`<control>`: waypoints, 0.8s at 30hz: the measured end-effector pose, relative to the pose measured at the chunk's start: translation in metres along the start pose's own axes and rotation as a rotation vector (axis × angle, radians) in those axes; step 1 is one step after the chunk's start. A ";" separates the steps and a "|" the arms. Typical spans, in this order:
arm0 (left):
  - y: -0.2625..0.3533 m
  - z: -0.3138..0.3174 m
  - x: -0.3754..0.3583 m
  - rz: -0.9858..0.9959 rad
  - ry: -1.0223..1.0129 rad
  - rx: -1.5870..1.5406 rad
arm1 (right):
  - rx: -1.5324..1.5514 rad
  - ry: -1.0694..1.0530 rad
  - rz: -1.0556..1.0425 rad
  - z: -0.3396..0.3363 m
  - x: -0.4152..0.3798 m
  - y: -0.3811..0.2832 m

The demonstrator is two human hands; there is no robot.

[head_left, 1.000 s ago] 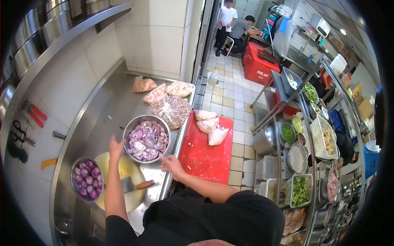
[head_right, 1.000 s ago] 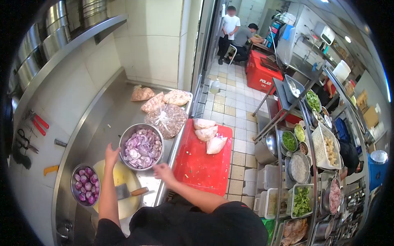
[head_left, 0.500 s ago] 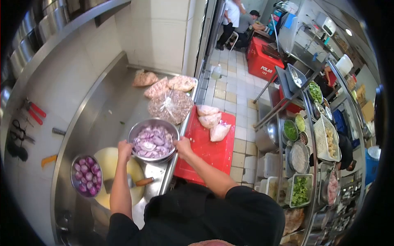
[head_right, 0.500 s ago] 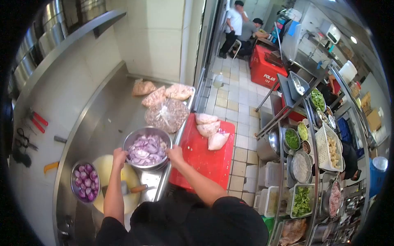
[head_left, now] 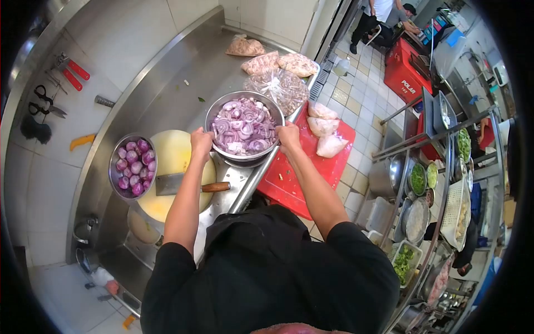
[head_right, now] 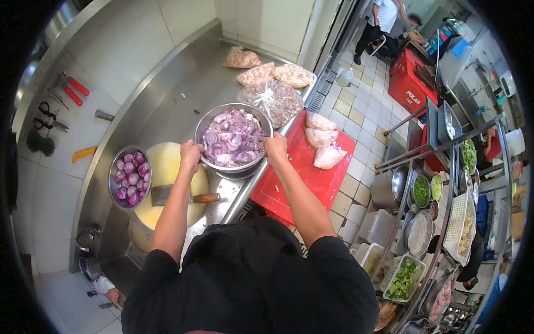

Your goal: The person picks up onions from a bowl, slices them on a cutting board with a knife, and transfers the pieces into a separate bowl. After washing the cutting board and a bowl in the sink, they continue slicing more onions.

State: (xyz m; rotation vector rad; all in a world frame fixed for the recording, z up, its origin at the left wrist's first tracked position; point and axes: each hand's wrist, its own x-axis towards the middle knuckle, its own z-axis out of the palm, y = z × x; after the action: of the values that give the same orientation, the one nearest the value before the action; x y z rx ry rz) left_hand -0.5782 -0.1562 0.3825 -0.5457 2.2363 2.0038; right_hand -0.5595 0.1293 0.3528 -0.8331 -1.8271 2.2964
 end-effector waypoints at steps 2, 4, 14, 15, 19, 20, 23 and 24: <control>0.002 -0.001 -0.003 0.037 0.021 0.002 | -0.038 0.011 -0.063 0.002 -0.023 -0.024; 0.012 -0.005 -0.024 0.167 0.053 0.026 | -0.045 0.000 -0.160 0.000 -0.034 -0.027; -0.012 0.002 -0.019 -0.027 -0.007 -0.169 | -0.048 0.005 -0.024 0.002 -0.022 -0.023; -0.003 0.004 -0.027 -0.039 -0.005 -0.191 | -0.069 -0.015 -0.040 0.001 -0.029 -0.033; 0.020 0.002 -0.036 0.142 0.053 -0.128 | -0.064 -0.065 -0.213 -0.005 -0.026 -0.039; 0.004 0.001 -0.032 0.234 0.045 -0.155 | -0.001 -0.101 -0.248 -0.008 -0.024 -0.024; -0.016 -0.002 -0.031 0.240 0.054 -0.062 | 0.028 -0.056 -0.179 -0.007 -0.020 0.001; -0.015 -0.001 -0.029 0.165 0.040 -0.119 | 0.010 -0.056 -0.131 -0.006 -0.021 -0.004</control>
State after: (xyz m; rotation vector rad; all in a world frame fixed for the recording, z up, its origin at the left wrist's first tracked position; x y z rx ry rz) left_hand -0.5460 -0.1525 0.3773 -0.4272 2.2645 2.2361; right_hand -0.5403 0.1273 0.3628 -0.6335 -1.8318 2.2675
